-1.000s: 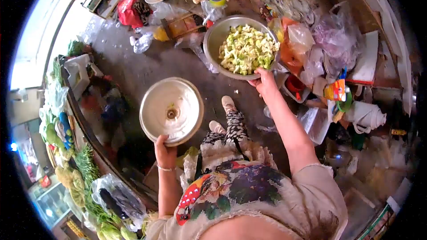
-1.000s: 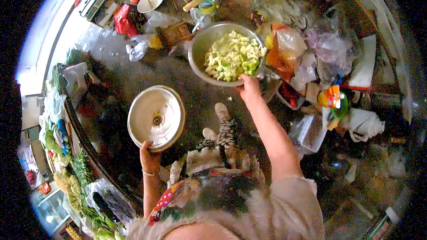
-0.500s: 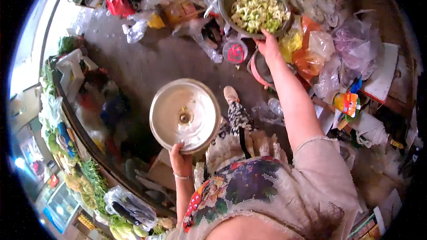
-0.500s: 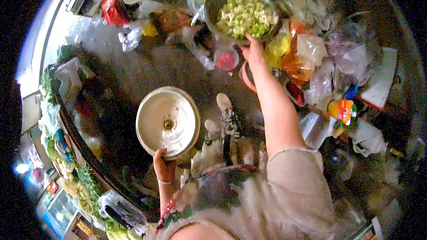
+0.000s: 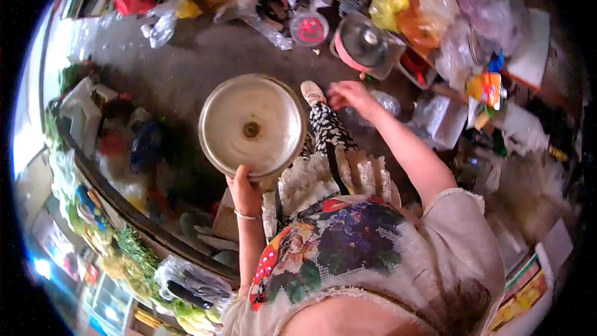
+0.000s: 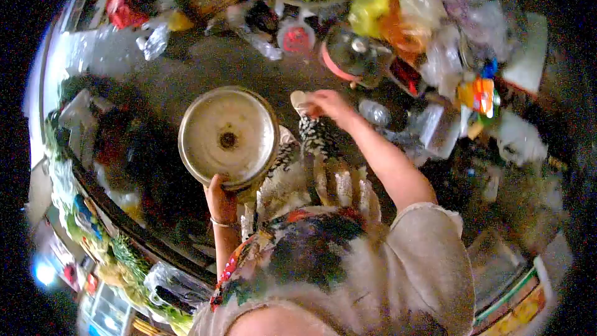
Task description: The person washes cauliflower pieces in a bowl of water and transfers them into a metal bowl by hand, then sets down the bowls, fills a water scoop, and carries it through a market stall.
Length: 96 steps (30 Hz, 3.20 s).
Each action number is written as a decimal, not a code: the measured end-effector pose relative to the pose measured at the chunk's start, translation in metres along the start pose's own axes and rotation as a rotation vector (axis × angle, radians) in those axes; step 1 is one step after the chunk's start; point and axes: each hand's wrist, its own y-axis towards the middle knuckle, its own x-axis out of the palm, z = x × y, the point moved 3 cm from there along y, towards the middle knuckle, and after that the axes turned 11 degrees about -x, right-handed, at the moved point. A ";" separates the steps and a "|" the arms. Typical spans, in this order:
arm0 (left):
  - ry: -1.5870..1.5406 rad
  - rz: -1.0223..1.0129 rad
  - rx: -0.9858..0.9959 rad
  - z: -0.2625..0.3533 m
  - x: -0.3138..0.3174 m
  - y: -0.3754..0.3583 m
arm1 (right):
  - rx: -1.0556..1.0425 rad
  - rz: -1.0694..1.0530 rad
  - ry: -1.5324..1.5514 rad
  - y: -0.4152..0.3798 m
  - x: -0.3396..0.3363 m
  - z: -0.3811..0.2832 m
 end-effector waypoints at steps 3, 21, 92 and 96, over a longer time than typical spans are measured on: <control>-0.006 -0.052 -0.076 -0.001 0.004 -0.004 | 0.011 -0.147 -0.140 -0.055 0.052 -0.001; 1.585 -0.341 0.200 -0.164 -0.050 0.012 | 0.287 0.834 0.662 -0.258 -0.119 0.231; 1.948 0.017 0.056 -0.332 0.012 0.045 | 0.197 0.866 -1.491 0.020 -0.600 0.262; 1.864 -0.006 0.039 -0.334 0.010 0.046 | 0.104 0.918 -1.041 0.007 -0.580 0.242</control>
